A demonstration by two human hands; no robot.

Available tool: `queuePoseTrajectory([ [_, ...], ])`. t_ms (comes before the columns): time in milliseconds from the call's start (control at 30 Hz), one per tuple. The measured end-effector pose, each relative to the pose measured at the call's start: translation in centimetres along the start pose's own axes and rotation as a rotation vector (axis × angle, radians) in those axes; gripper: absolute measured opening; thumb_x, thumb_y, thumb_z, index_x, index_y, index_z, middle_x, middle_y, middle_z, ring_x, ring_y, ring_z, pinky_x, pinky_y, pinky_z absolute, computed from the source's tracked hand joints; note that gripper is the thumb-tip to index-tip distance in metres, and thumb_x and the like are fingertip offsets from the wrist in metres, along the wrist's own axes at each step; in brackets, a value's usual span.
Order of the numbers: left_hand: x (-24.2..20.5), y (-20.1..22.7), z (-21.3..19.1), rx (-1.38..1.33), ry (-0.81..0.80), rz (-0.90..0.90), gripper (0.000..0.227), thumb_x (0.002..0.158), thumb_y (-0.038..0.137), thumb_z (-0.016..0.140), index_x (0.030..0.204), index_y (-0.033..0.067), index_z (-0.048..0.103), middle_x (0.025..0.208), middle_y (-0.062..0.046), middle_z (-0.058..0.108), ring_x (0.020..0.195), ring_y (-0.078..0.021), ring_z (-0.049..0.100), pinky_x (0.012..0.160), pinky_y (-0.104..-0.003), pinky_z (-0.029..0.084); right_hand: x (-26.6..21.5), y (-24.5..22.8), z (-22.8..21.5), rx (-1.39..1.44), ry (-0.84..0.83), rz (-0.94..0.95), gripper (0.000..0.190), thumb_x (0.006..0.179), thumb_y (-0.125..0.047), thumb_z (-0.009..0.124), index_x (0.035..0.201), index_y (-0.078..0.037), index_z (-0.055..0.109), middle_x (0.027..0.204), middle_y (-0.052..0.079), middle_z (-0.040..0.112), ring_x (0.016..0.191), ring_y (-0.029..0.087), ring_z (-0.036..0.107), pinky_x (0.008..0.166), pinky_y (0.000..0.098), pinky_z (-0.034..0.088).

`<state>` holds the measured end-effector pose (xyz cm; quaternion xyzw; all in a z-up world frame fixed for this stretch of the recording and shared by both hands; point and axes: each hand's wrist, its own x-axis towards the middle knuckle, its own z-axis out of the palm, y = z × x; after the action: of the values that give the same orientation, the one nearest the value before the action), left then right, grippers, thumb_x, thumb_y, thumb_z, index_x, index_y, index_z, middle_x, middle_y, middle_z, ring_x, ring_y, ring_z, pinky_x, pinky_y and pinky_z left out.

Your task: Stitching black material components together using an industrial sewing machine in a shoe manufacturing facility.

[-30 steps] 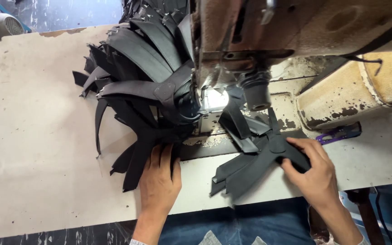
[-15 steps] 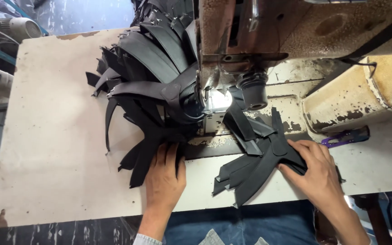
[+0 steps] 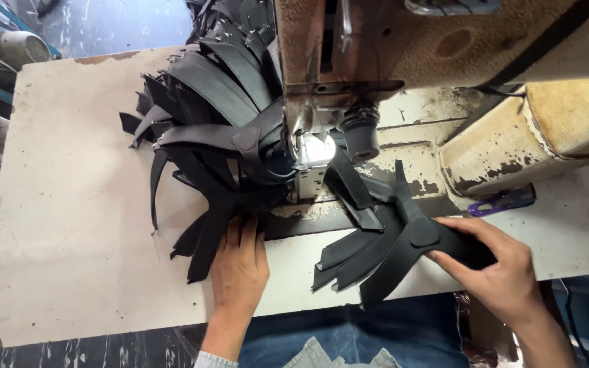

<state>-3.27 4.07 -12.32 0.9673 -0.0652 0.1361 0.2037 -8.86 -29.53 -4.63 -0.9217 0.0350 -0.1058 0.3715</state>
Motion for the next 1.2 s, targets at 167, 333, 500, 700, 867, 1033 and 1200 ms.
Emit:
queuePoseTrajectory([
  [167, -0.4, 2.7, -3.2, -0.047, -0.081, -0.069, 0.035, 0.092, 0.018, 0.060, 0.125, 0.0100, 0.065, 0.131, -0.018, 0.064, 0.110, -0.0346, 0.060, 0.087, -0.042, 0.052, -4.0, -1.8, -0.3, 0.008, 0.087, 0.000, 0.059, 0.058, -0.004, 0.089, 0.114, -0.005, 0.070, 0.100, 0.009, 0.079, 0.070, 0.015, 0.072, 0.064, 0.0248, 0.059],
  [333, 1.0, 9.3, -11.8, -0.848, -0.199, -0.182, 0.028, 0.092, 0.015, 0.056, 0.101, 0.0039, 0.079, 0.110, -0.006, 0.079, 0.101, -0.0188, 0.072, 0.090, -0.030, 0.056, -5.6, -8.5, 3.1, 0.106, -0.004, -0.037, 0.057, 0.055, -0.006, 0.090, 0.107, -0.007, 0.069, 0.102, 0.007, 0.083, 0.077, 0.015, 0.082, 0.068, 0.0257, 0.068],
  [500, 2.5, 10.5, -13.4, -1.157, -0.177, -0.156, 0.028, 0.096, 0.006, 0.064, 0.121, 0.0011, 0.074, 0.084, -0.005, 0.070, 0.072, -0.0099, 0.060, 0.060, -0.022, 0.050, -6.1, -11.1, 8.1, 0.366, 0.043, -0.129, 0.054, 0.060, -0.003, 0.087, 0.110, -0.001, 0.068, 0.097, 0.010, 0.081, 0.073, 0.016, 0.078, 0.065, 0.0252, 0.064],
  [700, 5.0, 7.9, -10.8, -0.988, -0.040, -0.112, 0.059, 0.098, -0.001, 0.050, 0.156, 0.0034, 0.037, 0.086, -0.002, 0.076, 0.052, -0.0042, 0.039, 0.046, -0.018, 0.034, -2.7, -13.0, 9.7, 0.308, -0.042, -0.258, 0.059, 0.066, -0.009, 0.088, 0.120, 0.003, 0.068, 0.089, 0.010, 0.075, 0.066, 0.013, 0.070, 0.059, 0.0226, 0.058],
  [867, 6.9, 6.7, -10.0, -0.994, -0.055, -0.099, 0.055, 0.099, 0.000, 0.047, 0.153, -0.0026, 0.039, 0.082, -0.001, 0.070, 0.052, -0.0061, 0.042, 0.047, -0.019, 0.037, -1.8, -12.5, 11.8, 0.320, -0.067, -0.226, 0.058, 0.066, -0.006, 0.084, 0.121, 0.004, 0.067, 0.091, 0.010, 0.077, 0.066, 0.013, 0.071, 0.060, 0.0211, 0.058],
  [1033, 8.4, 6.8, -8.9, -0.949, -0.068, -0.149, 0.055, 0.099, 0.002, 0.047, 0.154, 0.0009, 0.042, 0.073, 0.000, 0.066, 0.050, -0.0073, 0.043, 0.044, -0.021, 0.038, -1.2, -12.2, 12.6, 0.321, -0.013, -0.126, 0.060, 0.063, -0.004, 0.085, 0.121, 0.002, 0.068, 0.088, 0.010, 0.078, 0.066, 0.013, 0.070, 0.059, 0.0216, 0.057],
  [1200, 10.2, 6.8, -7.9, -0.973, -0.042, -0.158, 0.054, 0.101, -0.002, 0.052, 0.153, 0.0107, 0.046, 0.071, 0.002, 0.061, 0.053, -0.0053, 0.046, 0.046, -0.019, 0.039, 0.8, -12.4, 11.8, 0.281, -0.022, -0.196, 0.060, 0.066, -0.005, 0.086, 0.123, 0.002, 0.069, 0.083, 0.005, 0.072, 0.062, 0.010, 0.062, 0.056, 0.0191, 0.052],
])
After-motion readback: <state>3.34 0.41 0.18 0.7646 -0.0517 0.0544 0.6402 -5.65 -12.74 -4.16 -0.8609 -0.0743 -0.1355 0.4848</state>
